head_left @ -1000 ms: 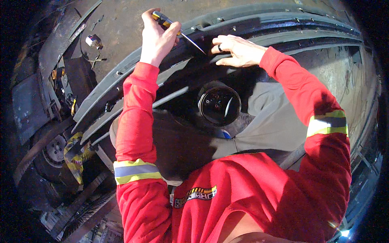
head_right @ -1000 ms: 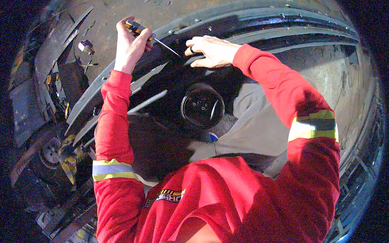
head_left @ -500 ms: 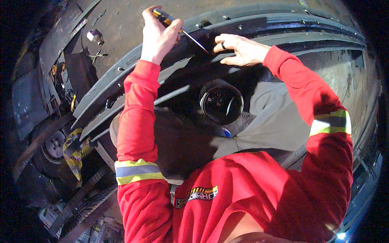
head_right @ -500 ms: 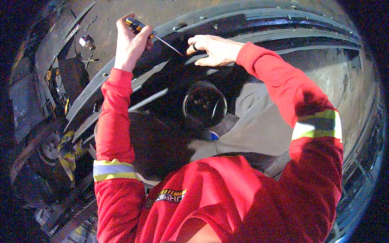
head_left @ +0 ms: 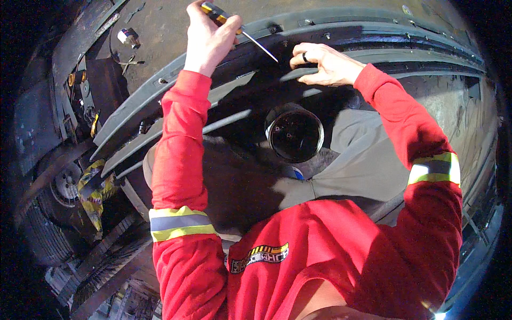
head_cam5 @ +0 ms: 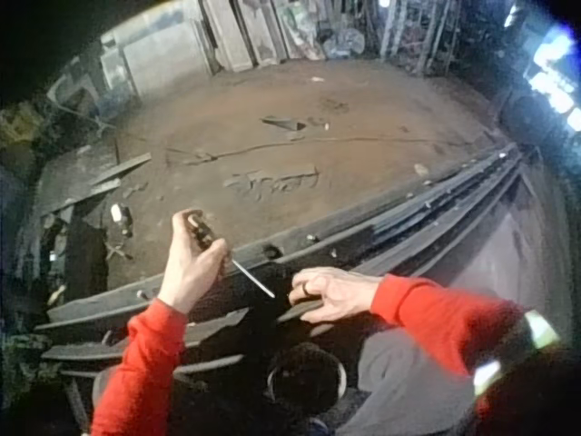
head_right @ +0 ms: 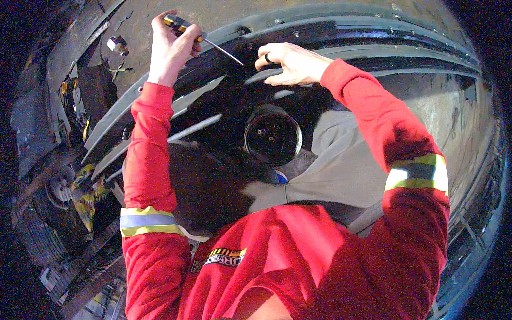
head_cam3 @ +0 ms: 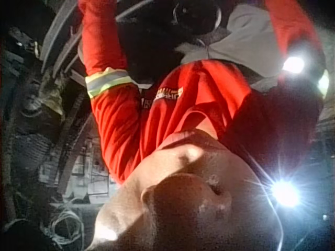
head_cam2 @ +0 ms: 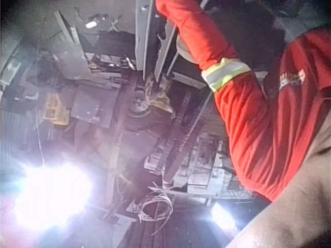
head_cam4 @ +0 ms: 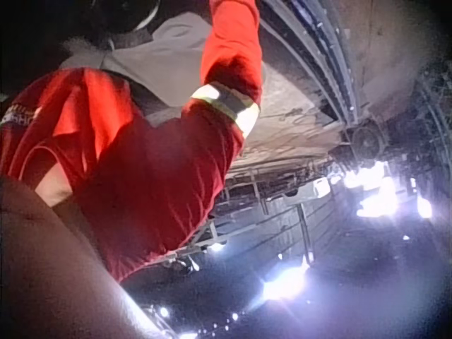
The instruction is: The person sits on the floor and assembles a metal frame by hand-tightening bolts and then using a screwdriver to secure them. The person works on multiple sections of the frame, ensuring the components are aligned and fastened.
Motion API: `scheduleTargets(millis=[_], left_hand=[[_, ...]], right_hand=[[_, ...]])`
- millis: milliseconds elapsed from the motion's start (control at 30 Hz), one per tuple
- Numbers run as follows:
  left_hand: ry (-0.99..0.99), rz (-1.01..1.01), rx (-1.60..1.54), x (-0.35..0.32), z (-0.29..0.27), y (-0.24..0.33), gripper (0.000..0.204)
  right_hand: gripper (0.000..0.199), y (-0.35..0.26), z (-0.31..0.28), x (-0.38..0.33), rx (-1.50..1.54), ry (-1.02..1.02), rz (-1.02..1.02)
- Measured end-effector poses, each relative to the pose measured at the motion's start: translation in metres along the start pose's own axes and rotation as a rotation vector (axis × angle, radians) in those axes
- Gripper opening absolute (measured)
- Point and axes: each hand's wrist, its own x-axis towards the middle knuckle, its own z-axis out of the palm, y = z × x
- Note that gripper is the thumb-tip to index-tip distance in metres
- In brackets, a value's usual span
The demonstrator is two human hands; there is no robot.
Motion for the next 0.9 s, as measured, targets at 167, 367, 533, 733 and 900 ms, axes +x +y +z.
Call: scheduleTargets(millis=[167, 367, 533, 733, 900], left_hand=[[-0.08, 0.026, -0.011, 0.0, 0.012, 0.0, 0.058], [-0.12, 0.011, 0.044, -0.001, 0.022, 0.004, 0.057], [-0.162, 0.045, 0.033, 0.004, 0.019, -0.003, 0.056], [-0.164, -0.022, 0.12, 0.006, 0.026, 0.011, 0.056], [-0.183, 0.001, 0.049, 0.005, 0.026, 0.008, 0.054]], right_hand=[[0.039, 0.011, 0.007, -0.001, -0.179, 0.069, -0.109], [0.038, 0.015, 0.009, -0.006, -0.143, 0.065, -0.052], [0.037, 0.005, 0.003, -0.001, -0.083, 0.036, 0.004], [0.036, 0.014, 0.01, -0.005, -0.122, 0.164, -0.064], [0.035, 0.008, 0.004, -0.003, -0.044, 0.078, 0.015]])
